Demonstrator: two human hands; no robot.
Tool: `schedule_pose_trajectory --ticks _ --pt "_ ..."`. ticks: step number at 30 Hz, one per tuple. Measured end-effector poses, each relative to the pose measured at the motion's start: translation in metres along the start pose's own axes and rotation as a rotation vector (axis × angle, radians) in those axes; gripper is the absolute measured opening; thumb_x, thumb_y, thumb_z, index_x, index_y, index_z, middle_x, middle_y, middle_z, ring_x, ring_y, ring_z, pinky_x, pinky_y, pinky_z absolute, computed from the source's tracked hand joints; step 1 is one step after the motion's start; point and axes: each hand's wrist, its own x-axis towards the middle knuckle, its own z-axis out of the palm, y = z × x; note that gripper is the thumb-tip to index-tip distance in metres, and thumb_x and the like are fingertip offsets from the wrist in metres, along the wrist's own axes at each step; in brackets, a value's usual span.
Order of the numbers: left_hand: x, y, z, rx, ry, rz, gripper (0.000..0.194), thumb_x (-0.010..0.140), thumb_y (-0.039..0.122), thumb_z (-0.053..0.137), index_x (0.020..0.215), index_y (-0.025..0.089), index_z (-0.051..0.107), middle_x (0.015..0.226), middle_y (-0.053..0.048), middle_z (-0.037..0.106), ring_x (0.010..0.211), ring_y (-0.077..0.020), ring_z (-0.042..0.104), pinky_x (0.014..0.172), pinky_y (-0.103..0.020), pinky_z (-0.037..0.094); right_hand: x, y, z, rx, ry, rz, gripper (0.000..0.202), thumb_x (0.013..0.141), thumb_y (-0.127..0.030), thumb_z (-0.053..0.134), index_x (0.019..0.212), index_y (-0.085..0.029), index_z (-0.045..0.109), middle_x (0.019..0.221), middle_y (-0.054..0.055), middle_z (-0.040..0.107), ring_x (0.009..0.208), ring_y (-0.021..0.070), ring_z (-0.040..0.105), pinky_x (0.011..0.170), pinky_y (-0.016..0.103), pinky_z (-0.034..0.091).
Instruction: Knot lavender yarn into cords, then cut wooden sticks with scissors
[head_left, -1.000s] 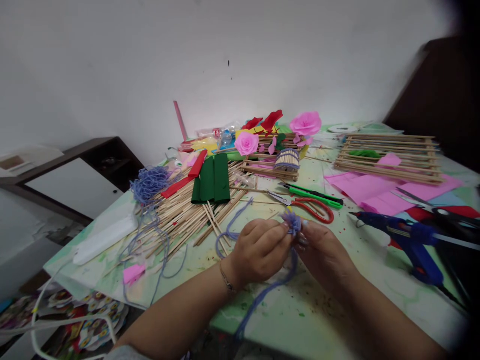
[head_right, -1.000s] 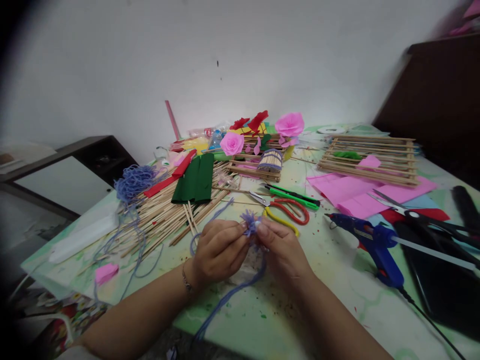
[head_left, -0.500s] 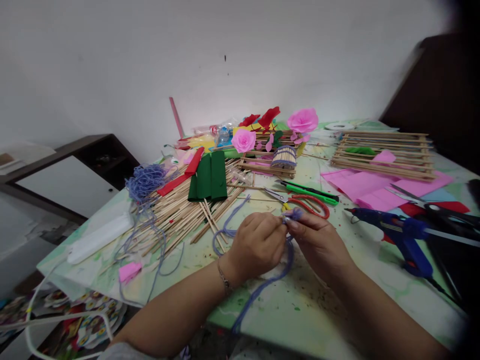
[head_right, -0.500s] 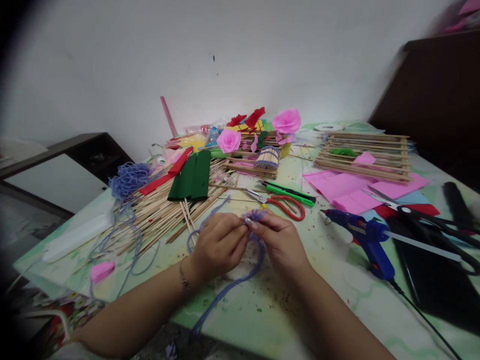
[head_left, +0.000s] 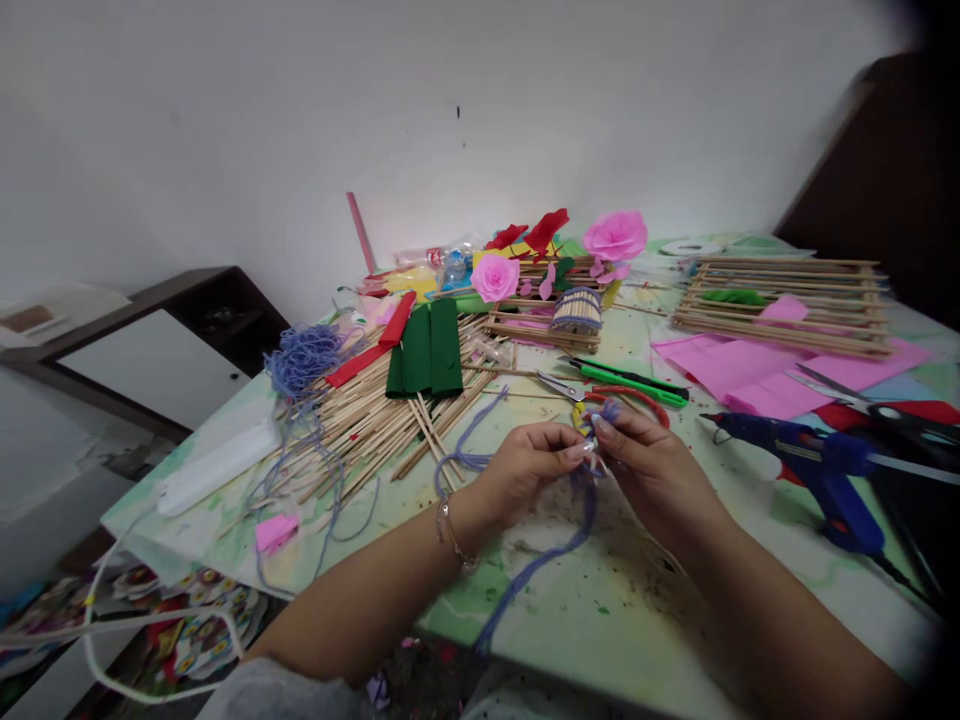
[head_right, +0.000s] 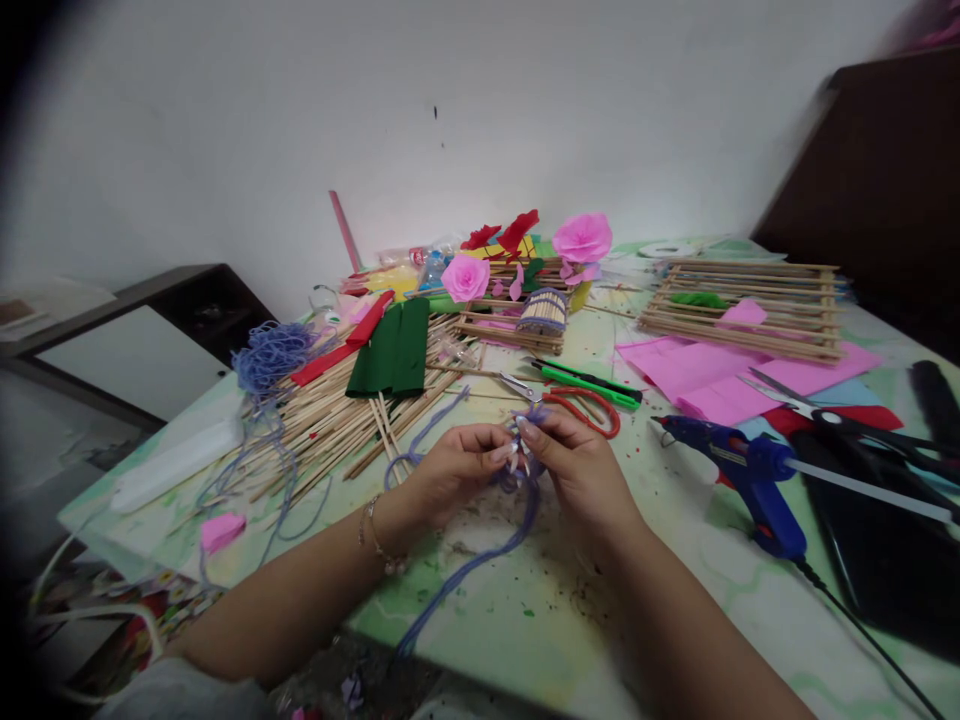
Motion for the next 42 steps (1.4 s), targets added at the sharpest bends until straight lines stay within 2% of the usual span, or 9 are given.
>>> schedule_pose_trajectory --ticks 6,10,14,19,23,26,30,38,42 --pt "0.002 0.004 -0.001 -0.248 -0.05 -0.137 0.023 0.061 0.024 0.08 0.066 0.008 0.064 0.067 -0.004 0.06 0.063 -0.0099 0.055 0.064 -0.021 0.04 0.001 0.003 -0.009 -0.21 0.002 -0.146 0.014 0.071 -0.036 0.075 0.082 -0.026 0.076 0.089 0.002 0.067 0.087 0.0162 0.059 0.082 0.031 0.044" --pt "0.003 0.006 -0.003 -0.314 -0.075 -0.182 0.016 0.065 0.018 0.073 0.069 0.008 0.062 0.07 -0.007 0.061 0.066 -0.0125 0.057 0.066 -0.023 0.043 0.001 0.002 -0.008 -0.287 0.072 -0.204 0.013 0.069 -0.036 0.076 0.076 -0.026 0.076 0.087 0.002 0.067 0.089 0.0176 0.06 0.084 0.032 0.044" --pt "0.004 0.004 0.0 -0.312 -0.041 -0.129 0.013 0.067 0.017 0.07 0.07 0.009 0.061 0.069 -0.005 0.059 0.067 -0.0131 0.055 0.067 -0.024 0.042 0.0 0.001 -0.005 -0.267 0.176 -0.198 0.018 0.063 -0.037 0.079 0.076 -0.025 0.076 0.092 0.003 0.07 0.092 0.0201 0.061 0.085 0.035 0.046" --pt "0.008 -0.002 0.0 -0.251 0.078 -0.056 0.018 0.062 0.014 0.074 0.072 0.011 0.06 0.071 -0.002 0.054 0.073 -0.0118 0.051 0.077 -0.025 0.038 -0.002 0.001 -0.002 -0.194 0.166 -0.105 0.02 0.065 -0.038 0.078 0.079 -0.025 0.076 0.079 0.002 0.071 0.079 0.017 0.061 0.078 0.033 0.047" --pt "0.009 -0.004 -0.001 -0.202 0.065 -0.054 0.022 0.063 0.02 0.076 0.073 0.012 0.058 0.07 -0.001 0.054 0.067 -0.0101 0.047 0.072 -0.024 0.037 -0.002 0.002 -0.002 -0.12 0.15 -0.054 0.022 0.065 -0.036 0.079 0.083 -0.024 0.076 0.07 0.0 0.066 0.068 0.0129 0.056 0.065 0.027 0.044" --pt "0.007 -0.004 0.001 -0.179 0.027 -0.073 0.026 0.064 0.025 0.076 0.069 0.013 0.054 0.062 0.001 0.049 0.058 -0.0083 0.041 0.062 -0.023 0.033 -0.002 0.002 -0.002 -0.135 0.129 -0.05 0.021 0.068 -0.037 0.076 0.081 -0.021 0.074 0.057 -0.003 0.055 0.053 0.0081 0.041 0.049 0.024 0.032" --pt "0.003 -0.003 0.005 -0.174 -0.043 -0.155 0.031 0.065 0.027 0.076 0.065 0.015 0.047 0.056 0.003 0.044 0.053 -0.0068 0.035 0.055 -0.023 0.026 -0.004 0.0 -0.002 -0.16 0.118 -0.053 0.02 0.07 -0.038 0.075 0.072 -0.018 0.07 0.046 -0.006 0.042 0.046 0.0055 0.029 0.043 0.023 0.021" --pt "0.004 -0.012 0.006 -0.044 -0.019 -0.13 0.039 0.061 0.042 0.08 0.072 0.012 0.057 0.064 0.001 0.05 0.06 -0.0083 0.041 0.061 -0.023 0.03 -0.002 0.007 0.001 -0.033 0.145 0.023 0.028 0.061 -0.038 0.08 0.081 -0.02 0.072 0.055 -0.002 0.059 0.045 0.0091 0.047 0.042 0.024 0.04" --pt "0.004 -0.016 0.004 0.054 -0.027 -0.124 0.045 0.061 0.051 0.077 0.067 0.012 0.055 0.065 0.001 0.05 0.061 -0.0081 0.042 0.062 -0.023 0.031 -0.001 0.008 0.001 -0.078 0.229 0.002 0.028 0.06 -0.039 0.081 0.08 -0.021 0.074 0.057 -0.001 0.062 0.047 0.0109 0.05 0.041 0.024 0.041"
